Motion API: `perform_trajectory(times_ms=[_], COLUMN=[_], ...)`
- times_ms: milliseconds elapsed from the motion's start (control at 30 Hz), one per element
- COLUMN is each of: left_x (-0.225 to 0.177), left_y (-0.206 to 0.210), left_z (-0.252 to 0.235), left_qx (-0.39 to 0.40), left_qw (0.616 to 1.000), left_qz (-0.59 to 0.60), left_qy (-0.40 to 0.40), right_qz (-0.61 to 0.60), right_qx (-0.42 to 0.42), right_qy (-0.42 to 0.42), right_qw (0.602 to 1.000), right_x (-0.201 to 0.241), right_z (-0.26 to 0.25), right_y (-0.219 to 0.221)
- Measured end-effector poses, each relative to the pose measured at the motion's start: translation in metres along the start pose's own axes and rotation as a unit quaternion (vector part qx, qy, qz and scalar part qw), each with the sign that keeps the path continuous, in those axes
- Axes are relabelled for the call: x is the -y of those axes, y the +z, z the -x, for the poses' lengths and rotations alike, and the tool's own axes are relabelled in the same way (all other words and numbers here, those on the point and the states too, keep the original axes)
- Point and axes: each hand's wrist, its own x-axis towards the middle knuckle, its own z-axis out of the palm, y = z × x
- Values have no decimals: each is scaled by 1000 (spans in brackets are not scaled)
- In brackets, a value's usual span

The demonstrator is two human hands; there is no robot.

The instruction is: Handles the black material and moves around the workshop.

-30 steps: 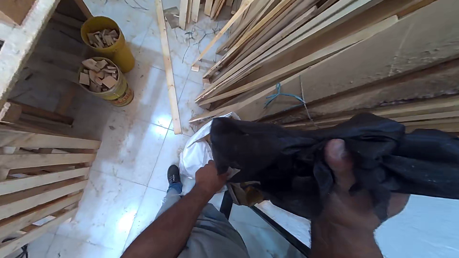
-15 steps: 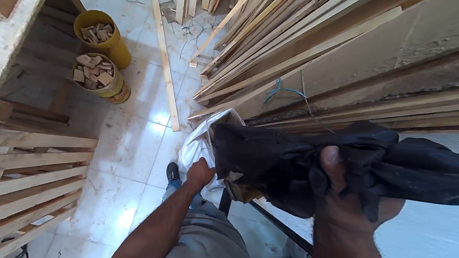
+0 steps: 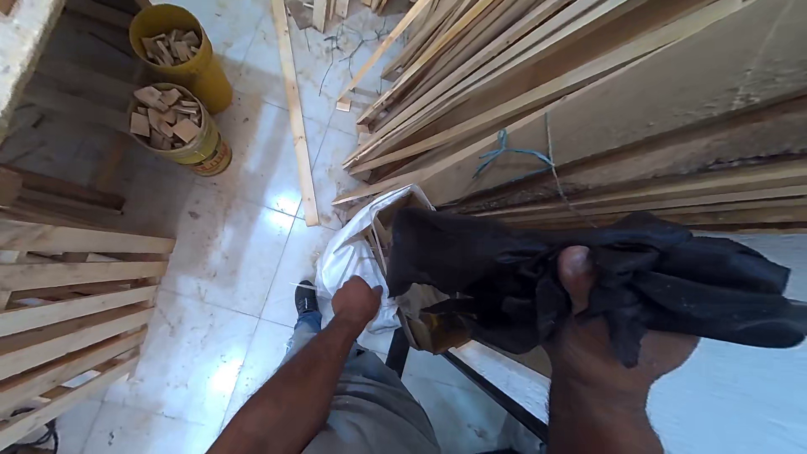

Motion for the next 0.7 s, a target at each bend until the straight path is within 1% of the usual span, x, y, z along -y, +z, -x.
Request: perform_trajectory(times_ms=[67,167,333,433,500,533,600,633,700], left_x=[-7,-13,-14,-12,-7,-3,8,14,24], left_y=[3,15,32,31,29,27,26,27,30], left_z=[3,-6,-7,-4,0,1,-3,-6,-15], left_qx=[64,113,95,81,58,40,7,6,35], left_qw=[997,991,986,986,986,984,966,950,900], left_qz=[-34,-62,-123,-140,-149,-154,-168,-177,-224], left_qy=[18,36,55,40,56,86,195,258,372], right_qz=[-5,5,27,57,49,42,28,25,10], right_qx=[1,3,5,1,-9,-13,-20,-19,-15], right_qy=[3,-4,-6,-2,9,13,25,29,35], right_qw=[1000,1000,1000,998,999,999,999,999,999], right_x=[0,3,3,2,0,-2,-4,-6,-8], right_z=[-1,1,4,8,11,12,14,16,17], right_y=[1,-1,-10,-16,-19,-21,-22,-23,-23])
